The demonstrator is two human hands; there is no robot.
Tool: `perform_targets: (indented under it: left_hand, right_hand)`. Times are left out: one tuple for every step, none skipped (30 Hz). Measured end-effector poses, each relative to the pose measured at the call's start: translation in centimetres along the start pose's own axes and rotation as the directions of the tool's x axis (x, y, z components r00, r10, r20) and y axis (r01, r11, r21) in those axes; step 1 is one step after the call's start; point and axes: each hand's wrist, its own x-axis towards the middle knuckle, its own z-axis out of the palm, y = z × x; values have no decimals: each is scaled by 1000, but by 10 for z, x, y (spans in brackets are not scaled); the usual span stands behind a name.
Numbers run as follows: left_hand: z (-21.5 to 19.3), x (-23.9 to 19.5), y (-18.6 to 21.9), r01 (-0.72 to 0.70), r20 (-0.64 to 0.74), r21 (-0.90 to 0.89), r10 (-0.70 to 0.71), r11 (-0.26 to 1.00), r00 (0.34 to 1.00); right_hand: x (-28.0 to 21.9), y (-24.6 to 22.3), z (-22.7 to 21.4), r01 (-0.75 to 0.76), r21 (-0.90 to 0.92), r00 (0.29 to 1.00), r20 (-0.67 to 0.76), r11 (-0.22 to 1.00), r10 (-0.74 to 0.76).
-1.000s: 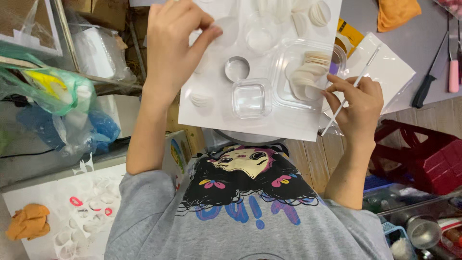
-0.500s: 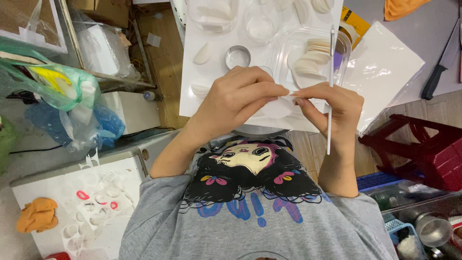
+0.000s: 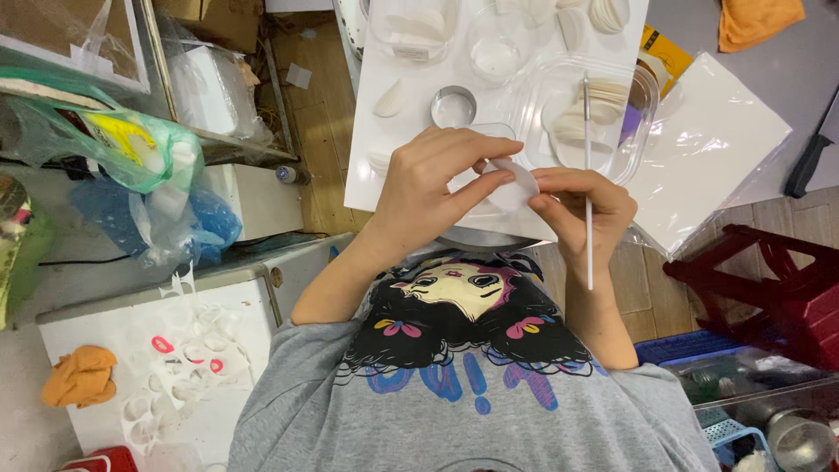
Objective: The person repeatedly picks up small white clay pieces from a tray and uses a thin white tool to smooth and shape their edges. The shaped pieces are placed back into the tray. The process is repeated for multiple pieces throughout the clip.
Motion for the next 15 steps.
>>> perform_targets:
  left_hand:
    - [1, 0, 0, -10, -10, 16, 10, 1000, 1000]
    - [2, -1, -1, -20, -21, 33, 21, 999, 1000]
    - [2, -1, -1, 0, -2, -21, 0, 1000, 1000]
    - [1, -1, -3, 18, 18, -74, -17, 997, 1000]
    - [1, 0, -5, 37, 39, -127, -33, 991, 999]
    - [-1, 0, -9, 68, 21, -147, -65, 987, 998]
    - [-6, 1, -15, 98, 3, -168, -98, 981, 995]
    - [-12, 3, -22, 125, -14, -191, -130, 974, 991]
    - [-18, 8, -32, 127, -58, -137, -136, 982, 989]
    - [-26, 12, -44, 134, -103, -83, -142, 987, 984]
    - [-32, 15, -56, 103, -156, -21, -105, 994, 982]
    - [-39, 20, -68, 74, -208, 45, -63, 996, 976]
    - [-47, 26, -83, 56, -243, 105, -29, 993, 970]
    - [-54, 31, -97, 42, -277, 168, 6, 985, 961]
    - [-60, 35, -111, 93, -263, 224, -32, 970, 964]
  right_hand:
    - [-2, 1, 1, -33, -25, 999, -20, 999, 33]
    - [-4, 2, 1, -67, -49, 997, -39, 997, 65]
    - [-6, 3, 2, -95, -82, 992, -86, 992, 88]
    - [-7, 4, 2, -122, -115, 985, -135, 986, 106]
    - [-7, 6, 2, -151, -145, 975, -184, 978, 123]
    - [-8, 7, 2, -146, -109, 969, -218, 983, 120]
    - [-8, 8, 1, -140, -72, 961, -252, 988, 117]
    - [-9, 9, -2, -131, -39, 951, -286, 991, 114]
    - [-10, 9, -4, -113, -37, 949, -299, 993, 97]
    - [-11, 10, -7, -97, -36, 947, -310, 995, 82]
    - [-13, 10, -9, -82, -34, 945, -320, 996, 66]
    - [-15, 11, -11, -70, -16, 943, -327, 997, 61]
    - [-16, 11, -13, -58, 2, 941, -334, 998, 55]
    - [-18, 11, -14, -45, 23, 940, -337, 999, 50]
    - [-20, 12, -15, -39, 31, 940, -338, 999, 47]
